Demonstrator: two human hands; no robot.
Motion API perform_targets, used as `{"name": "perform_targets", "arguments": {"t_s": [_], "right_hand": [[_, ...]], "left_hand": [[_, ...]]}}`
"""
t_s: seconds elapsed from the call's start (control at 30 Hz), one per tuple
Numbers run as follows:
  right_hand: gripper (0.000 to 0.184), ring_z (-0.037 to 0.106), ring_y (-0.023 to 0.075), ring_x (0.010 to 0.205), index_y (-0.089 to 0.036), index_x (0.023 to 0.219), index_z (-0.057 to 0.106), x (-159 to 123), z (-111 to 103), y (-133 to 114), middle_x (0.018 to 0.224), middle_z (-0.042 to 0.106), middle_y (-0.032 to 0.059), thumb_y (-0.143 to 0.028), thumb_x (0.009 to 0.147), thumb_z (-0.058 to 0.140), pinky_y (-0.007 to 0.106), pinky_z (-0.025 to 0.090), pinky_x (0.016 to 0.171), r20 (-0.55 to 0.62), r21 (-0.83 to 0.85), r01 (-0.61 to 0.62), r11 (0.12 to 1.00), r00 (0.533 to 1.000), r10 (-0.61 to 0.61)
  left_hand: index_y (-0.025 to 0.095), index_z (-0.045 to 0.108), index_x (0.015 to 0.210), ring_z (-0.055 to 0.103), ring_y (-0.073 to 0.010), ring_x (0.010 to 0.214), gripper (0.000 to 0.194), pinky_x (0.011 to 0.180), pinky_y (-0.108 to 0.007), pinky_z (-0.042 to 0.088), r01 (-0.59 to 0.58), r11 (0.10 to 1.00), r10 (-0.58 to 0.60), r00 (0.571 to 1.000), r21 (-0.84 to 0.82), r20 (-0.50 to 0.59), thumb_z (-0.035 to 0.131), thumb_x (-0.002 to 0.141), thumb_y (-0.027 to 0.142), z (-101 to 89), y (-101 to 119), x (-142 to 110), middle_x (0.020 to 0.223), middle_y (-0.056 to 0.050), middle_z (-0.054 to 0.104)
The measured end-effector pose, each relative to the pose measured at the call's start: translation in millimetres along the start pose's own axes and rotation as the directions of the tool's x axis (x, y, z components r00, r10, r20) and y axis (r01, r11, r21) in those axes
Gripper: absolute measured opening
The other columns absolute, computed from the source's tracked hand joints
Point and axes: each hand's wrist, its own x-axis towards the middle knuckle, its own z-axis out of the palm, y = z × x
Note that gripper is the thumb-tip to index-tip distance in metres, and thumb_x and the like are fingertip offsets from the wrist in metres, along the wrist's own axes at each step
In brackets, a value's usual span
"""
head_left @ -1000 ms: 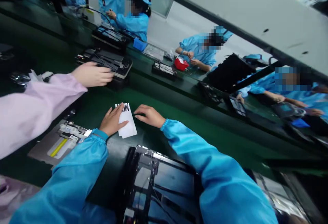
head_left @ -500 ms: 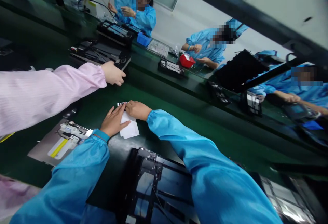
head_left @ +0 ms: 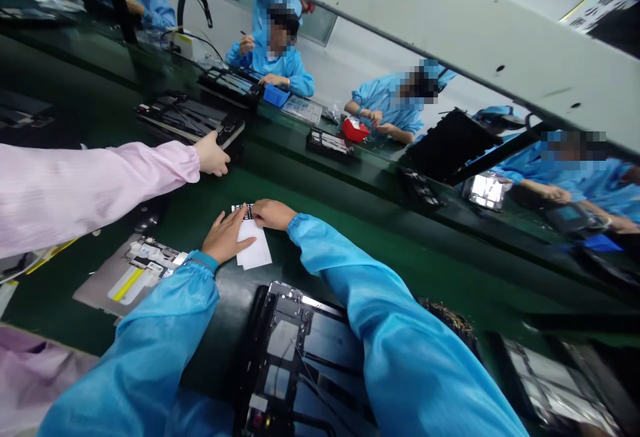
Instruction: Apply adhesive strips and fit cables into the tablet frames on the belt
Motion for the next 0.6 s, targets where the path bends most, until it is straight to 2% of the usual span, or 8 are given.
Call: {"name": "perform_targets", "arguments": {"t_s": [0.1, 0.17, 0.27, 0.37, 0.4, 0.47, 0.53, 0.6], "right_hand": [[0.01, 0.066, 0.0202, 0.097, -0.011, 0.104, 0.067, 9.4, -12.6, -5.7, 0.102, 0.07, 0.0073, -0.015, 0.097, 0.06, 0.037, 0.053, 0.089, -0.002, 0.009, 0.011, 1.0, 1.0, -0.011], [0.01, 0.066, 0.0215, 0.092, -0.008, 0.099, 0.068, 9.7, -29.4, -8.4, 0.098, 0.071, 0.012, -0.007, 0.093, 0.059, 0.034, 0.051, 0.085, -0.012, 0.029, -0.007, 1.0, 1.0, 0.008], [0.008, 0.066, 0.0199, 0.086, -0.007, 0.092, 0.068, -18.2, -65.8, -13.5, 0.094, 0.071, 0.0131, -0.006, 0.089, 0.06, 0.03, 0.049, 0.079, -0.047, 0.079, -0.068, 0.995, 0.996, 0.072], [0.008, 0.063, 0.0134, 0.078, -0.011, 0.093, 0.067, -91.6, -103.2, -32.4, 0.088, 0.07, 0.0043, -0.009, 0.088, 0.06, 0.025, 0.048, 0.076, -0.15, 0.244, -0.103, 0.964, 0.979, 0.142], [0.008, 0.062, 0.0117, 0.075, -0.011, 0.091, 0.067, -123.3, -113.2, -44.2, 0.084, 0.069, 0.0016, -0.009, 0.087, 0.061, 0.023, 0.048, 0.074, -0.216, 0.363, -0.083, 0.928, 0.961, 0.171], [0.007, 0.063, 0.0107, 0.072, -0.013, 0.087, 0.069, -189.4, -126.1, -76.2, 0.08, 0.069, -0.0006, -0.01, 0.085, 0.063, 0.022, 0.05, 0.071, -0.314, 0.607, -0.024, 0.794, 0.911, 0.268], [0.009, 0.067, 0.0117, 0.075, -0.015, 0.083, 0.071, -250.1, -125.5, -114.7, 0.081, 0.072, 0.0008, -0.01, 0.085, 0.064, 0.023, 0.053, 0.071, -0.316, 0.776, -0.002, 0.631, 0.864, 0.391], [0.012, 0.07, 0.0129, 0.078, -0.016, 0.082, 0.074, -299.6, -109.9, -151.9, 0.083, 0.075, 0.0027, -0.008, 0.084, 0.066, 0.024, 0.056, 0.073, -0.263, 0.875, -0.022, 0.483, 0.817, 0.514]], "left_hand": [[0.011, 0.009, 0.161, 0.03, -0.0263, 0.152, 0.091, 0.126, -0.047, 0.017, 0.001, 1.0, -0.001, 1.0, 0.016, -0.005, 0.053, 0.093, 0.053, 0.4, -1.9, 1.3, 0.166, -0.015, 0.027], [0.011, 0.011, 0.161, 0.031, -0.0266, 0.152, 0.091, 0.126, -0.047, 0.018, -0.002, 1.0, 0.002, 1.0, 0.026, -0.008, 0.053, 0.093, 0.053, 0.5, -2.9, 2.9, 0.165, -0.015, 0.028], [0.012, 0.017, 0.16, 0.033, -0.0284, 0.151, 0.087, 0.126, -0.049, 0.019, -0.017, 0.999, 0.017, 1.0, 0.03, -0.007, 0.056, 0.094, 0.052, -1.9, -0.6, 3.8, 0.164, -0.016, 0.032], [0.011, 0.021, 0.159, 0.03, -0.0315, 0.152, 0.079, 0.126, -0.054, 0.017, -0.056, 0.998, 0.057, 0.998, 0.012, -0.015, 0.051, 0.098, 0.052, -9.2, 7.1, 1.4, 0.163, -0.017, 0.032], [0.011, 0.022, 0.159, 0.028, -0.0329, 0.153, 0.075, 0.125, -0.057, 0.017, -0.079, 0.997, 0.079, 0.997, 0.0, -0.021, 0.046, 0.101, 0.052, -12.3, 9.9, 0.8, 0.165, -0.017, 0.029], [0.01, 0.024, 0.158, 0.021, -0.0368, 0.154, 0.07, 0.124, -0.061, 0.018, -0.128, 0.991, 0.127, 0.991, -0.029, -0.041, 0.035, 0.105, 0.054, -18.0, 14.3, 1.5, 0.168, -0.016, 0.02], [0.007, 0.03, 0.155, 0.018, -0.0406, 0.153, 0.071, 0.123, -0.062, 0.021, -0.165, 0.985, 0.161, 0.984, -0.057, -0.074, 0.029, 0.105, 0.057, -22.0, 17.2, 4.6, 0.169, -0.015, 0.015], [0.004, 0.038, 0.151, 0.021, -0.0418, 0.152, 0.075, 0.123, -0.06, 0.024, -0.183, 0.98, 0.171, 0.976, -0.08, -0.136, 0.029, 0.104, 0.062, -26.0, 20.6, 6.4, 0.168, -0.014, 0.018]]}}
